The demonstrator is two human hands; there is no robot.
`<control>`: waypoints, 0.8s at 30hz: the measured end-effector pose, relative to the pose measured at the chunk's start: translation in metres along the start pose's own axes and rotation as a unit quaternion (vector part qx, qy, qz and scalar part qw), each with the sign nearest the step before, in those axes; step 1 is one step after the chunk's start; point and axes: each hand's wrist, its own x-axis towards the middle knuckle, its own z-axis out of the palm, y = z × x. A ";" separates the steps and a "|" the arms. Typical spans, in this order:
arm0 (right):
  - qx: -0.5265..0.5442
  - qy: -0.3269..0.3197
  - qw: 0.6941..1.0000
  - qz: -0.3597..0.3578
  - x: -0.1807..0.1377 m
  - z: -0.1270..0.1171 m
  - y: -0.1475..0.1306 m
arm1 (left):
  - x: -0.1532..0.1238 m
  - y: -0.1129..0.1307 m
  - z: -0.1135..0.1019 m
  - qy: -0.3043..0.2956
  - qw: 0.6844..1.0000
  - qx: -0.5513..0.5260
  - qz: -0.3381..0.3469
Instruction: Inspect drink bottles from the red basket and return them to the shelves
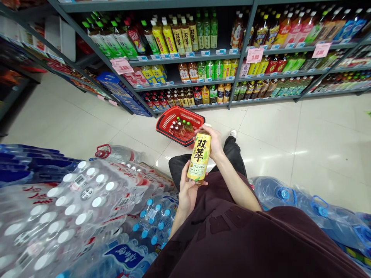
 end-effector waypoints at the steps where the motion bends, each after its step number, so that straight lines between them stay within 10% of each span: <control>1: -0.006 -0.002 1.000 -0.011 -0.001 0.001 0.000 | 0.000 0.001 -0.001 0.005 1.000 -0.006 -0.006; 24: -0.035 0.047 0.994 -0.089 -0.008 0.012 0.007 | 0.003 0.000 0.001 0.086 0.996 0.014 -0.012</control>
